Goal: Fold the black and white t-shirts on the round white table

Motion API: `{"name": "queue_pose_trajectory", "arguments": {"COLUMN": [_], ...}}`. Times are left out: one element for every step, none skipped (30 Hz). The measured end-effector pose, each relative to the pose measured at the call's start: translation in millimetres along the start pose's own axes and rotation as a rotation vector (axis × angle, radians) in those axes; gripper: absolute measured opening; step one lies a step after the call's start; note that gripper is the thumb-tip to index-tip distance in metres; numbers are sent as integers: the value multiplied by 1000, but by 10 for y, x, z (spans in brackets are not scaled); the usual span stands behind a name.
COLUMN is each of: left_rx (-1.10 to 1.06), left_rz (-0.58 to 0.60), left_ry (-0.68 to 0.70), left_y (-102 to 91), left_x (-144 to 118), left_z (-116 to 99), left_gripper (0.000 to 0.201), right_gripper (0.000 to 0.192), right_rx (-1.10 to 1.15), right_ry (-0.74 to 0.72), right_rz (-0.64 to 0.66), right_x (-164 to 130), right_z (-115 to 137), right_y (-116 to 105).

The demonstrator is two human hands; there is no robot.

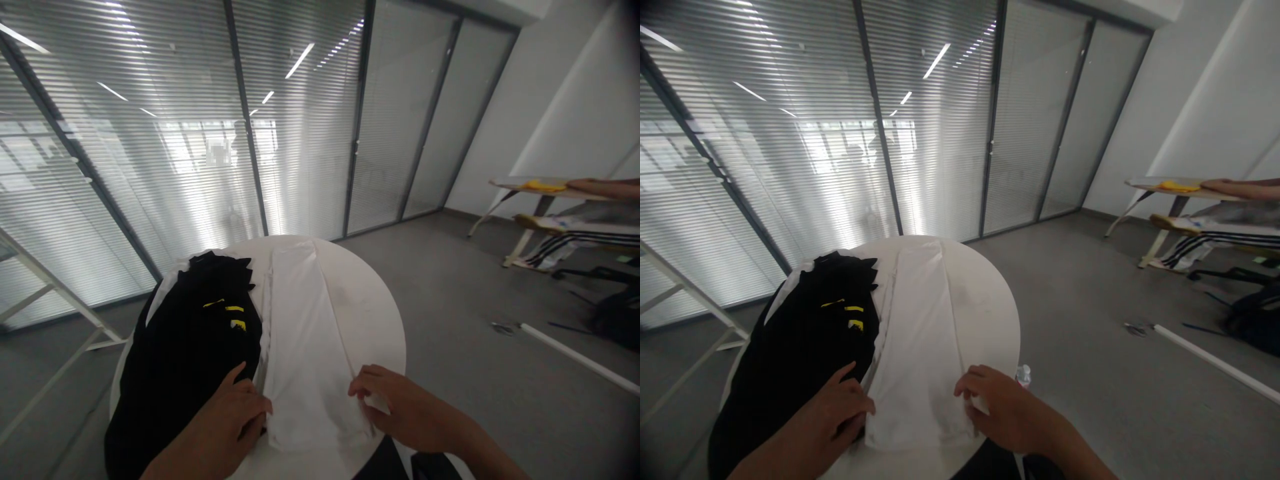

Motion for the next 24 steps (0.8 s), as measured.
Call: {"name": "queue_pose_trajectory", "arguments": {"left_rx": [-3, -3, -3, -5, -10, -16, -23, -30, -39, -49, -62, -82, -105, -129, -147, -159, -166, -170, -173, -180, -193, -207, -221, -235], "left_rz": [-26, -49, -61, -63, -58, -51, -41, -30, -23, -21, -21, -23, -22, -16, 1, 29, 68, 111, 151, 181, 199, 201, 188, 167], "left_ry": [-14, -32, -47, -54, -53, -45, -32, -18, -5, 2, 4, -1, -11, -21, -29, -33, -29, -22, -13, -11, -15, -26, -46, -74], "left_y": [-19, -30, -33, -27, -14, 4, 27, 52, 78, 103, 127, 150, 171, 191, 209, 223, 232, 231, 217, 187, 139, 74, -7, -98], "left_x": [-4, -9, -15, -23, -32, -42, -53, -64, -73, -79, -81, -77, -68, -55, -41, -27, -17, -12, -14, -20, -25, -24, -9, 25], "left_z": [31, 64, 95, 117, 129, 128, 117, 97, 71, 41, 11, -19, -48, -77, -104, -129, -153, -172, -185, -189, -182, -163, -129, -79], "left_gripper": [29, 28, 28, 29, 30, 31, 33, 34, 34, 33, 32, 31, 30, 29, 29, 29, 29, 28, 27, 26, 24, 23, 22, 22], "right_gripper": [33, 37, 41, 41, 37, 32, 27, 24, 23, 23, 24, 24, 24, 24, 24, 24, 24, 24, 25, 25, 26, 27, 28, 29], "right_rx": [-6, -13, -22, -34, -48, -62, -76, -87, -93, -93, -88, -80, -72, -69, -69, -76, -88, -102, -114, -117, -108, -85, -53, -17], "right_ry": [-9, -14, -15, -18, -25, -40, -61, -84, -104, -121, -129, -128, -116, -97, -71, -43, -17, 3, 20, 29, 29, 20, 6, -8], "right_rz": [31, 58, 75, 83, 79, 73, 68, 66, 70, 81, 95, 109, 121, 129, 133, 134, 136, 145, 164, 187, 210, 226, 231, 219], "right_x": [12, 24, 36, 48, 60, 70, 79, 83, 83, 77, 67, 51, 32, 10, -14, -37, -59, -76, -86, -87, -74, -45, 3, 72], "right_z": [17, 30, 37, 39, 36, 30, 23, 16, 7, -4, -17, -34, -55, -81, -110, -140, -168, -193, -215, -234, -249, -265, -282, -305], "right_y": [30, 67, 109, 152, 191, 225, 251, 265, 267, 255, 230, 193, 146, 93, 34, -26, -87, -147, -204, -259, -312, -365, -417, -470]}}
Point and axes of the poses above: each hand's wrist, its own x-axis towards the middle knuckle, its own y-axis out of the palm, z = x × y, the point moved 2 cm from there along x, towards the middle knuckle, and after that the axes turned 2 degrees about -z, right-handed, at the moved point
